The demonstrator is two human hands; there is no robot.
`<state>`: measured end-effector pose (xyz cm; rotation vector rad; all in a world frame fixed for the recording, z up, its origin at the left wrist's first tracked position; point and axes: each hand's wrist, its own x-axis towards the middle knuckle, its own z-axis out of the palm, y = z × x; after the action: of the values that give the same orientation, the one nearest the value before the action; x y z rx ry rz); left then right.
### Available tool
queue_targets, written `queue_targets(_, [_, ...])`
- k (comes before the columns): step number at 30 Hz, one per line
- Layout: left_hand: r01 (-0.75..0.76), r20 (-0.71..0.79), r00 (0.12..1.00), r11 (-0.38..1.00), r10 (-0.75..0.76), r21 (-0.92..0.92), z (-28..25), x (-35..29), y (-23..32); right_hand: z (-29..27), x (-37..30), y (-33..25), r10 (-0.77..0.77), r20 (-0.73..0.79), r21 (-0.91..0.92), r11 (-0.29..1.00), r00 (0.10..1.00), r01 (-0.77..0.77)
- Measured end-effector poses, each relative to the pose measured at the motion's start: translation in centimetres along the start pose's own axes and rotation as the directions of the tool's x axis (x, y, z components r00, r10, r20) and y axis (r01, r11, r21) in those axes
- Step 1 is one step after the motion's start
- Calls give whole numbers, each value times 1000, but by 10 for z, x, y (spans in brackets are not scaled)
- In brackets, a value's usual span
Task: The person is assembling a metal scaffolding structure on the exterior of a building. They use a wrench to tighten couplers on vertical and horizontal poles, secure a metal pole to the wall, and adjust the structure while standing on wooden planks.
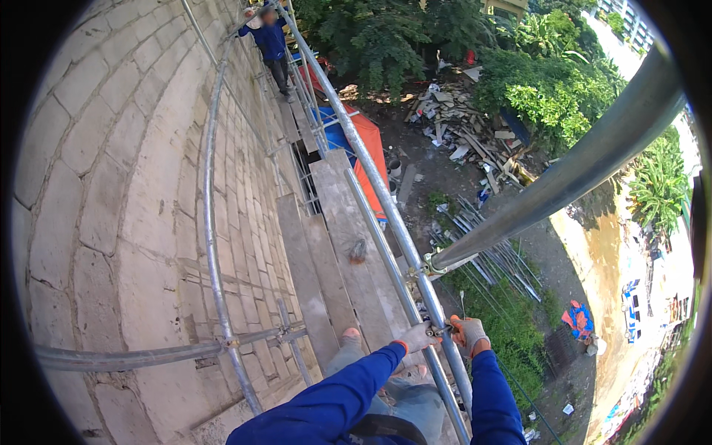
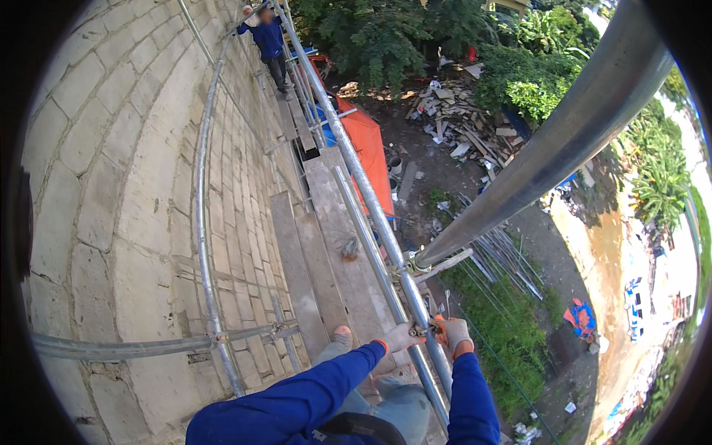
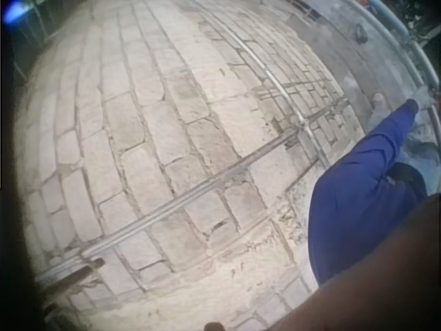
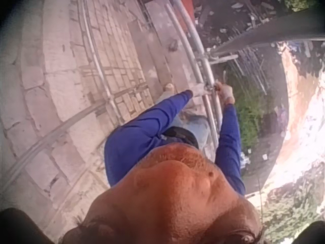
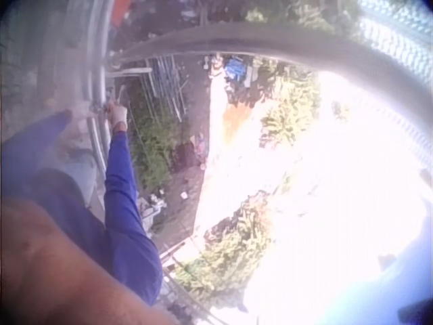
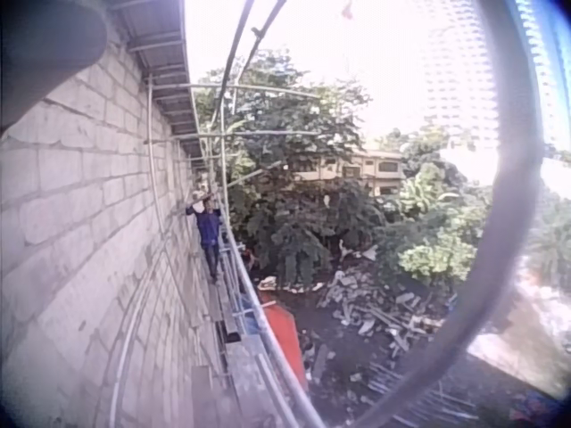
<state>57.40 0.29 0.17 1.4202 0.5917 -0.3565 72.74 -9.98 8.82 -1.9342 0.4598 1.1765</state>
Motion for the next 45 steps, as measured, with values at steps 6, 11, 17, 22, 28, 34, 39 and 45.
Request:
queue_targets(6, [-36, 10, 999, 995, 37, -89, 5, 9, -17, -13, 5, 2, -129, 158, -26, 991, 979, 135])
queue_targets(11, [-22, -10, 1000, 992, 21, -120, 2, 14, -15, -22, 25, 16, -267, 154, -59, 959, 951, 279])
queue_targets(17, [-12, -24, 1000, 996, 10, -92, -2, 4, -9, -5, 61, 53, -644, 472, -779, 15, 602, 626])
queue_targets(22, [79, -19, 996, 985, -83, -153, -11, 9, -14, 9, 46, 54, -375, 190, 147, 925, 907, 351])
queue_targets(28, [126, -12, 991, 969, -132, -214, -17, 14, -21, 20, 20, 46, -216, 23, 439, 879, 976, 185])
queue_targets(34, [116, -5, 993, 985, -117, -130, -20, 8, -14, 31, 49, 66, -318, 170, 660, 740, 933, 132])
queue_targets(39, [97, 24, 995, 995, -96, -35, -23, 9, -17, 36, 44, 70, -288, 16, 547, 804, 957, 233])
queue_targets(45, [39, 24, 999, 987, -36, -154, -22, 14, -28, 21, 13, 67, -311, 13, 510, 819, 950, 261])
